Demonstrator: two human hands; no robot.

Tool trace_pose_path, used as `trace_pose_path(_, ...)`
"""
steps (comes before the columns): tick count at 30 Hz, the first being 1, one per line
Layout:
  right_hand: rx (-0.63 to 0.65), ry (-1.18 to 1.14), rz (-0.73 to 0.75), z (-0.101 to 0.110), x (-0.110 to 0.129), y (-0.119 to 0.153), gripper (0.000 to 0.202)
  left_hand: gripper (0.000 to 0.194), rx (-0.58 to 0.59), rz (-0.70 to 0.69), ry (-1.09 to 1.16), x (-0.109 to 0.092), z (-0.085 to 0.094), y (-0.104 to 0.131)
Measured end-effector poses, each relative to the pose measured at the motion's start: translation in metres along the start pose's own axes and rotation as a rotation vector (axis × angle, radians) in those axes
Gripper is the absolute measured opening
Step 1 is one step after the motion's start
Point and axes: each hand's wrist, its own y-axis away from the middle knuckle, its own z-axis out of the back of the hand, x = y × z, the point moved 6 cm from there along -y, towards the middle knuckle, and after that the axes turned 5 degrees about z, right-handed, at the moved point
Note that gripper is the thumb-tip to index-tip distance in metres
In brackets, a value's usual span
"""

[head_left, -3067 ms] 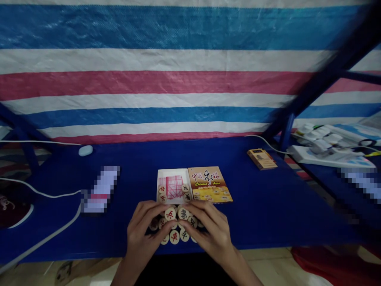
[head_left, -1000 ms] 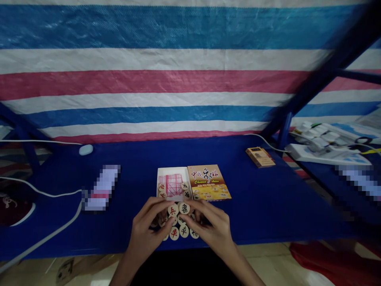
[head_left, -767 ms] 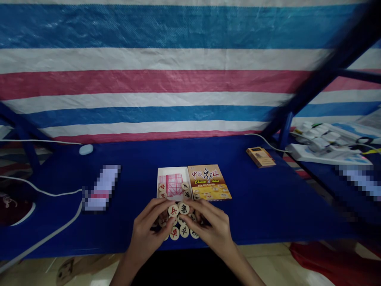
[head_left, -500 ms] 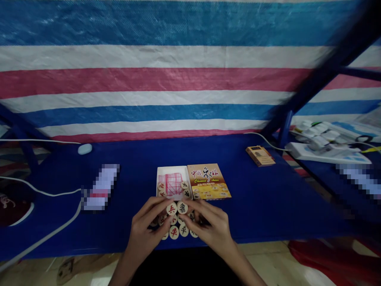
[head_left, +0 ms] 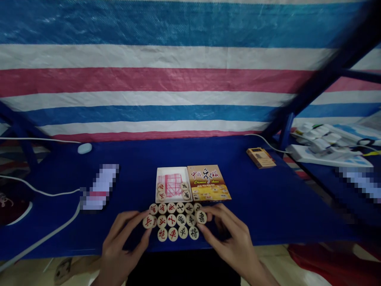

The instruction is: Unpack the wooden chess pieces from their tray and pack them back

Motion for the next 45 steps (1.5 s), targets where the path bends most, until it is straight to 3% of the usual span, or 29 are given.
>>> trace_pose_path(5, 0.074, 0.062, -0.019, 0.004, -0.011, 0.021, 0.023, 0.039, -0.002, 0.007, -0.034, 0.013, 0.005, 0.02)
trace_pose_path(11, 0.079, 0.115, -0.011, -0.003, -0.012, 0.019, 0.021, 0.039, 0.018, 0.001, -0.053, 0.005, -0.006, 0.015)
trace_pose_path(19, 0.113, 0.172, 0.036, -0.008, -0.01, 0.023, 0.034, 0.037, 0.062, 0.012, -0.042, 0.006, -0.007, 0.013)
trace_pose_path(37, 0.055, 0.04, 0.025, 0.0, -0.006, 0.02, 0.029, 0.034, 0.103, 0.082, 0.039, 0.012, -0.011, 0.015)
trace_pose_path(45, -0.017, 0.014, -0.056, 0.002, -0.011, 0.02, 0.022, 0.027, 0.104, 0.157, 0.073, 0.015, -0.01, 0.014)
